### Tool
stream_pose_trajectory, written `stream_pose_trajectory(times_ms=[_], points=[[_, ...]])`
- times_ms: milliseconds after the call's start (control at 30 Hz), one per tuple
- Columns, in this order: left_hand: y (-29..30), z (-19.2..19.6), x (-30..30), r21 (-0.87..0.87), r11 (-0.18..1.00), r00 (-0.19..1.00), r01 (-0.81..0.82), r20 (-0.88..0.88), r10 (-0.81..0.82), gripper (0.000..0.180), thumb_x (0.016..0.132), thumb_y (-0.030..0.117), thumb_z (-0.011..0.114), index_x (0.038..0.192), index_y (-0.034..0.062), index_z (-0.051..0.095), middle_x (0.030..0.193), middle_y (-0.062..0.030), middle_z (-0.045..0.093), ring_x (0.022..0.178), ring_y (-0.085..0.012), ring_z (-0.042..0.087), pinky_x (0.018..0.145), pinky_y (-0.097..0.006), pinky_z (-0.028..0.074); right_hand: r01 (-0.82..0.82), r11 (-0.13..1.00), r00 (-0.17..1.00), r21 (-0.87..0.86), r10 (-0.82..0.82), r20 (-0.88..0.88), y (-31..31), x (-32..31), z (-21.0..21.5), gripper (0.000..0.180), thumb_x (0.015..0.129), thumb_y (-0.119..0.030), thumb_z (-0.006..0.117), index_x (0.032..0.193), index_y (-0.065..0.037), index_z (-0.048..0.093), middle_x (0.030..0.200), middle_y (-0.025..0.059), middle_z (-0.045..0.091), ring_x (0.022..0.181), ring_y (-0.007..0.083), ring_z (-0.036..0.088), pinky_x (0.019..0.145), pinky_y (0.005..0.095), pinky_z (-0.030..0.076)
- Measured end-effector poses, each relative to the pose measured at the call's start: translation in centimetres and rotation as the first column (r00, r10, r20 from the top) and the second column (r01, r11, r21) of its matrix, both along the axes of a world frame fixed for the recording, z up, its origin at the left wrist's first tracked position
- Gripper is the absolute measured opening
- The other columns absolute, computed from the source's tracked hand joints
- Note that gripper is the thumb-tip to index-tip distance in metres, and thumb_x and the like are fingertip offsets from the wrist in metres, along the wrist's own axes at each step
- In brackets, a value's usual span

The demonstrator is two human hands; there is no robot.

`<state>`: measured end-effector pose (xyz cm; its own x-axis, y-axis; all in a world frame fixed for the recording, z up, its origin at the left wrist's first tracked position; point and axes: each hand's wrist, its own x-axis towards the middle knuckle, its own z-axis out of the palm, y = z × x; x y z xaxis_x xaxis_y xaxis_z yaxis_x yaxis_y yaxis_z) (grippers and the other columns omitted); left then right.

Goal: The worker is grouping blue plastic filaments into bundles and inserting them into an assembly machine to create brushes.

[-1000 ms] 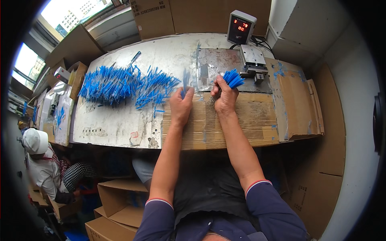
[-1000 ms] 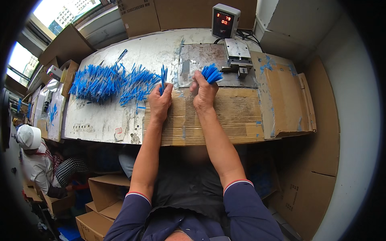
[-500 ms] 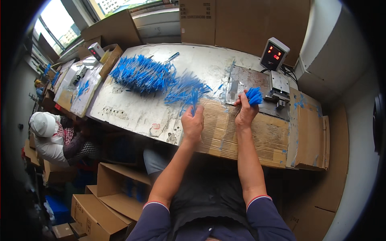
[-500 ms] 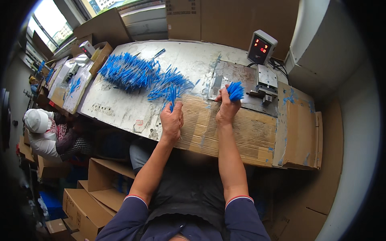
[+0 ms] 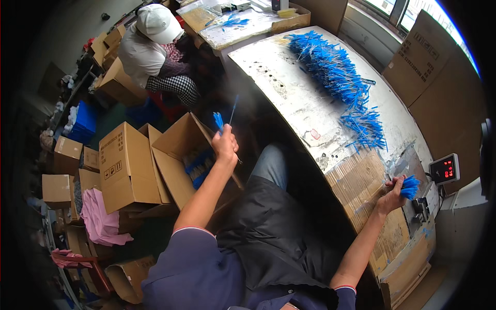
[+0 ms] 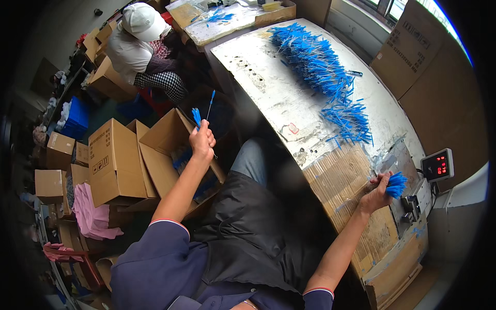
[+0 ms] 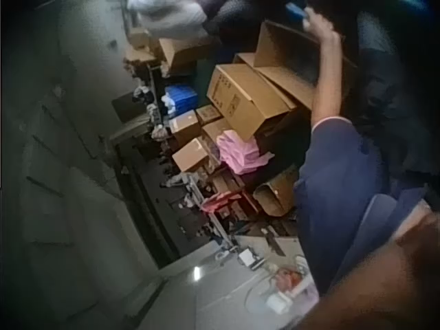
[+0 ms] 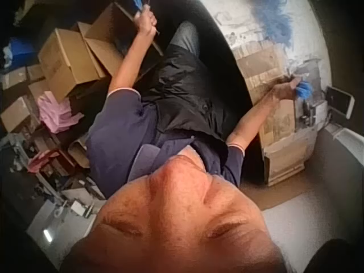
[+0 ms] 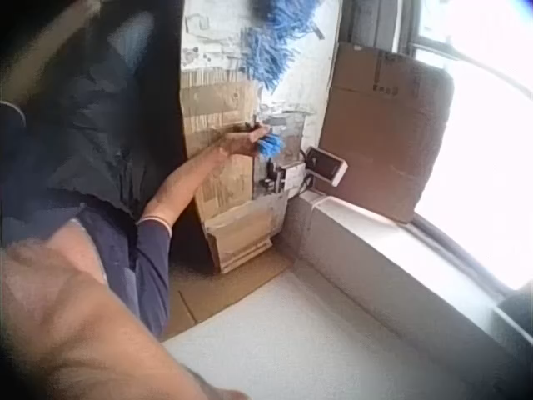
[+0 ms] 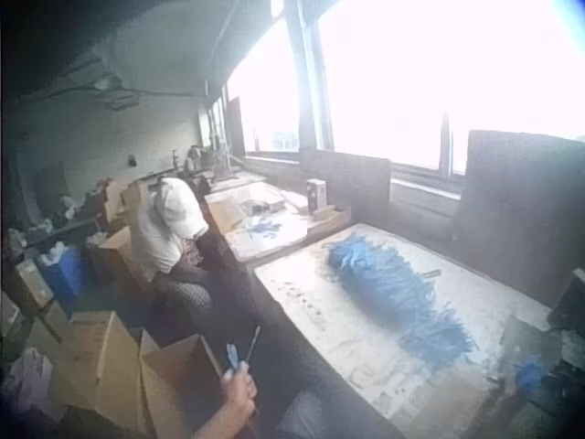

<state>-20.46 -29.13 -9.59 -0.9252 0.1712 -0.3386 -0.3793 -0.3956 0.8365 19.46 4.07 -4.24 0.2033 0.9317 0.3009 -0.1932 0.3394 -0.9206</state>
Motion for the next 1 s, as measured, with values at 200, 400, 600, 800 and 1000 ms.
stream_pose_trajectory(times_ms=[200, 400, 600, 800, 1000], points=[[-2.8, -5.6, -11.3, -0.076, 0.971, 0.959, -0.226, 0.156, 0.235, 0.022, 0.103, 0.033, 0.064, 0.104, 0.0124, 0.057, 0.063, 0.0053, 0.041, 0.042, -0.0054, 0.032, 0.039, -0.025, 0.023, -0.084, 0.985, 0.988, -0.154, 0.061, -0.144, 0.1, -1.9, -1.1, 0.013, 0.097, -0.012, 0.070, 0.101, 0.000, 0.066, 0.080, 0.0059, 0.066, 0.060, 0.0129, 0.057, 0.053, 0.0260, 0.047], [3.4, -1.0, 1.1, 0.150, 0.963, 0.974, 0.226, -0.040, -0.223, 0.037, 0.108, 0.043, 0.051, 0.114, 0.0065, 0.057, 0.063, 0.0038, 0.041, 0.043, -0.0063, 0.034, 0.039, -0.025, 0.026, -0.088, 0.977, 0.976, -0.192, 0.047, -0.210, 0.5, 0.0, -0.6, 0.013, 0.096, -0.012, 0.073, 0.091, -0.002, 0.065, 0.075, 0.0057, 0.065, 0.055, 0.0120, 0.056, 0.048, 0.0259, 0.045], [8.0, 6.5, 9.9, 0.300, 0.796, 0.849, 0.526, -0.130, -0.512, 0.044, 0.112, 0.042, 0.041, 0.116, 0.0011, 0.055, 0.064, 0.0005, 0.042, 0.045, -0.0075, 0.035, 0.042, -0.024, 0.029, -0.163, 0.979, 0.970, -0.126, 0.135, -0.201, 0.4, 0.0, -0.9, 0.012, 0.092, -0.009, 0.074, 0.090, 0.000, 0.065, 0.073, 0.0073, 0.064, 0.052, 0.0115, 0.053, 0.045, 0.0263, 0.043], [16.0, 8.4, 17.6, 0.297, 0.505, 0.573, 0.810, -0.217, -0.790, 0.039, 0.111, 0.040, 0.044, 0.118, 0.0032, 0.054, 0.063, 0.0013, 0.044, 0.047, -0.0069, 0.037, 0.043, -0.023, 0.030, -0.407, 0.897, 0.887, -0.172, 0.343, -0.310, -0.9, -0.7, 1.2, 0.014, 0.087, -0.008, 0.078, 0.093, -0.003, 0.066, 0.076, 0.0088, 0.067, 0.050, 0.0120, 0.054, 0.045, 0.0265, 0.044], [25.2, 7.4, 24.7, 0.049, 0.291, 0.294, 0.955, -0.253, -0.922, 0.035, 0.110, 0.039, 0.049, 0.114, 0.0052, 0.057, 0.065, 0.0030, 0.048, 0.047, -0.0055, 0.041, 0.043, -0.020, 0.031, -0.535, 0.818, 0.824, -0.212, 0.451, -0.342, -1.3, -1.4, 2.1, 0.015, 0.088, -0.008, 0.078, 0.099, -0.004, 0.067, 0.075, 0.0033, 0.065, 0.052, 0.0105, 0.054, 0.046, 0.0259, 0.044]])
